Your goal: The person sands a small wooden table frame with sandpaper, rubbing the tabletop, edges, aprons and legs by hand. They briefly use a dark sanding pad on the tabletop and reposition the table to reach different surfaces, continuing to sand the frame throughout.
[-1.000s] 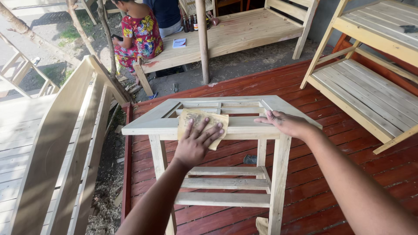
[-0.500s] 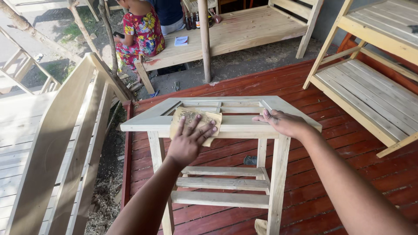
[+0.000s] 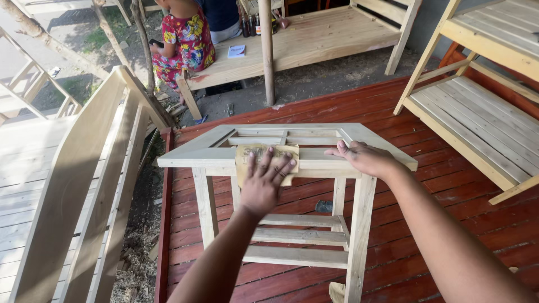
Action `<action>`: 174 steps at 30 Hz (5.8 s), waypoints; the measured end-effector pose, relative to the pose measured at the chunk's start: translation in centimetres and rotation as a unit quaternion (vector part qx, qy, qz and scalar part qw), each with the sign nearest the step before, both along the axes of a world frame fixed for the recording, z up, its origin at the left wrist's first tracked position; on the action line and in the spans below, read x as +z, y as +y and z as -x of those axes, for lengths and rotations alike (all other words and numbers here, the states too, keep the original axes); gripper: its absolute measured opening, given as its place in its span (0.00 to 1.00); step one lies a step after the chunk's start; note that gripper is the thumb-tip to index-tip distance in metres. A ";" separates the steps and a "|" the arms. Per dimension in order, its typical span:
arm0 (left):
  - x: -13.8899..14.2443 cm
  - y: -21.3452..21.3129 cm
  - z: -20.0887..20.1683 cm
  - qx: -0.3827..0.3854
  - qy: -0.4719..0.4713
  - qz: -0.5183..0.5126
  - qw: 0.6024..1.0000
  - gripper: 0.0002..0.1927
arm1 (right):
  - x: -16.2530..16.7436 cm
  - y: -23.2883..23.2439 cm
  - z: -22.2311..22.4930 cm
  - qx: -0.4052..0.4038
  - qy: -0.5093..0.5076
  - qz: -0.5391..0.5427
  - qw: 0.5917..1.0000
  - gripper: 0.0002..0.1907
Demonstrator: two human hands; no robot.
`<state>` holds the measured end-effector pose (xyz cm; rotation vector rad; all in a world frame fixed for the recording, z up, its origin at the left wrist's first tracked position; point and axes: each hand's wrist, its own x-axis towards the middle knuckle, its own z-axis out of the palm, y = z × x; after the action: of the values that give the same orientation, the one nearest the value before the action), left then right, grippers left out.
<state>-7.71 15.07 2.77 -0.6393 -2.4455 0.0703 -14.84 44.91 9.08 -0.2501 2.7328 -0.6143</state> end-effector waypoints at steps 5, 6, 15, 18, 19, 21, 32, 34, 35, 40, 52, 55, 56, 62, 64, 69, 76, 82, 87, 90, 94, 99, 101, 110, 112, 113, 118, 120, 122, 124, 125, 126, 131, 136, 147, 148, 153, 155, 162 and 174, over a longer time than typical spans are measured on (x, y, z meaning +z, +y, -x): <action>-0.6 9.4 -0.5 -0.097 -0.106 -0.124 0.982 0.33 | -0.2 -0.2 0.1 -0.078 -0.014 -0.018 0.997 0.47; -0.7 10.2 -0.4 -0.079 -0.076 -0.067 0.992 0.35 | -0.3 0.0 0.1 -0.079 -0.017 -0.014 0.997 0.46; -1.7 2.3 -1.2 0.074 0.028 -0.160 0.984 0.36 | 0.3 -0.6 0.0 0.004 0.010 -0.090 0.996 0.44; -2.9 8.9 -2.0 0.058 -0.007 -0.268 0.962 0.36 | 0.2 -2.2 -0.2 0.022 0.036 -0.138 0.990 0.45; -3.1 10.2 -2.1 0.020 -0.009 -0.278 0.960 0.35 | 0.2 -2.6 -0.4 0.029 0.049 -0.151 0.987 0.48; -3.5 10.4 -1.9 0.035 0.004 -0.251 0.967 0.33 | 0.3 -3.1 -0.7 0.047 0.066 -0.190 0.979 0.48; -1.5 -9.5 -0.5 0.388 0.099 -0.328 0.855 0.27 | 0.6 -4.1 -1.5 0.044 0.107 -0.229 0.967 0.40; -1.8 -4.2 -0.5 0.274 0.064 -0.346 0.895 0.27 | 0.0 -4.3 -1.3 0.065 0.170 -0.197 0.964 0.36; -2.1 -1.2 -0.7 0.224 0.051 -0.341 0.911 0.28 | -0.2 -4.3 -1.3 0.066 0.155 -0.204 0.964 0.36; -3.2 0.0 -1.5 0.143 0.017 -0.333 0.932 0.32 | -0.6 -3.9 -1.8 0.086 0.199 -0.200 0.956 0.37; -1.3 -8.0 1.1 0.209 0.077 -0.485 0.846 0.32 | 0.9 -4.8 -2.2 0.054 0.123 -0.221 0.966 0.36; -2.0 -4.9 0.5 0.169 0.053 -0.461 0.869 0.29 | 0.8 -4.6 -2.4 0.069 0.154 -0.193 0.967 0.35; -1.9 -5.5 0.5 0.176 0.048 -0.463 0.868 0.28 | 0.7 -4.4 -2.5 0.073 0.165 -0.190 0.965 0.36; 0.3 -17.3 2.1 0.296 0.034 -0.489 0.820 0.22 | 0.6 -4.5 -2.7 0.071 0.158 -0.209 0.962 0.36; 0.5 -17.2 2.3 0.271 0.085 -0.500 0.818 0.26 | 0.8 -4.7 -2.8 0.067 0.129 -0.225 0.964 0.36; -1.6 -3.0 1.1 0.150 0.060 -0.396 0.904 0.30 | 0.7 -4.8 -2.7 0.067 0.133 -0.211 0.966 0.38; 4.5 12.2 -2.1 -0.090 -0.055 -0.448 0.888 0.16 | -1.1 -2.3 -1.2 0.046 0.133 -0.129 0.982 0.37; 11.4 8.3 0.8 -0.108 -0.214 -0.718 0.654 0.17 | -1.1 1.3 -1.9 0.031 -0.034 0.340 0.939 0.47; 10.8 8.1 3.4 -0.165 -0.336 -0.714 0.591 0.17 | -1.6 0.8 -2.7 -0.043 -0.013 0.402 0.914 0.45; 9.2 7.4 3.8 0.010 -0.297 -0.466 0.833 0.32 | -1.4 0.7 -2.5 -0.128 -0.028 0.378 0.916 0.42; 8.3 5.1 2.8 0.080 -0.299 -0.184 0.933 0.42 | -1.1 2.0 -2.9 -0.165 -0.041 0.496 0.852 0.38; 8.4 4.1 1.0 -0.026 -0.339 0.015 0.940 0.38 | -1.7 3.1 -3.8 -0.235 0.009 0.605 0.761 0.31; 8.0 4.6 1.1 -0.046 -0.318 0.034 0.946 0.44 | -1.5 3.3 -3.9 -0.264 0.063 0.619 0.737 0.28; 5.6 6.5 7.8 0.000 -0.429 0.020 0.903 0.51 | 2.0 8.1 -11.7 -0.254 0.582 0.098 0.766 0.29; 6.2 6.7 8.6 0.016 -0.486 0.008 0.874 0.53 | 0.4 6.4 -13.1 -0.216 0.493 0.069 0.840 0.38; 6.7 6.7 8.8 0.022 -0.495 -0.015 0.869 0.50 | -0.5 5.3 -13.4 -0.195 0.447 0.058 0.871 0.43; 9.0 7.2 8.0 0.087 -0.494 -0.015 0.865 0.46 | -4.2 2.3 -11.6 -0.151 0.474 0.028 0.867 0.42; 9.4 7.4 7.6 0.091 -0.485 -0.013 0.869 0.44 | -4.7 2.4 -10.7 -0.162 0.485 0.017 0.859 0.39; 9.4 7.6 7.5 0.121 -0.485 -0.034 0.865 0.43 | -5.2 1.8 -10.3 -0.170 0.509 -0.001 0.844 0.36; 9.1 7.6 7.5 0.134 -0.478 -0.049 0.867 0.42 | -6.1 0.0 -10.1 -0.176 0.545 -0.024 0.819 0.34; 8.9 7.6 7.6 0.132 -0.470 -0.055 0.871 0.42 | -6.7 -1.5 -10.1 -0.132 0.538 -0.025 0.832 0.33; 8.7 7.4 7.8 0.129 -0.463 -0.061 0.875 0.42 | -7.5 -3.1 -10.0 -0.087 0.529 -0.026 0.844 0.33; 8.1 5.9 8.5 0.096 -0.453 -0.065 0.884 0.37 | -9.4 -4.7 -9.3 -0.015 0.515 -0.102 0.851 0.31; 8.6 4.7 9.0 0.107 -0.437 -0.069 0.890 0.35 | -8.0 5.2 -10.9 -0.136 0.491 -0.112 0.853 0.32; 8.5 4.4 8.4 0.075 -0.418 -0.063 0.903 0.35 | -7.6 3.8 -7.3 -0.217 0.508 -0.044 0.833 0.36; 8.4 4.5 8.5 0.079 -0.419 -0.061 0.902 0.35 | -7.6 4.0 -7.1 -0.228 0.524 -0.022 0.821 0.36; 8.4 4.6 9.3 0.085 -0.416 -0.041 0.904 0.35 | -9.4 -2.5 -5.7 -0.214 0.592 0.113 0.769 0.34; 8.4 4.5 9.6 0.086 -0.431 -0.041 0.898 0.34 | -10.4 -6.5 -5.5 -0.099 0.523 -0.048 0.845 0.33; 7.9 5.0 10.6 0.076 -0.412 -0.043 0.907 0.32 | -7.5 3.0 -7.6 -0.168 0.568 -0.091 0.800 0.32; 8.1 5.1 11.3 0.075 -0.416 -0.014 0.906 0.32 | -8.6 -0.5 -6.7 -0.150 0.487 -0.095 0.855 0.38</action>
<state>-18.97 20.13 10.90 -0.5294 -3.3106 -0.2241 -8.15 44.37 0.48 -0.0829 3.8448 -0.3078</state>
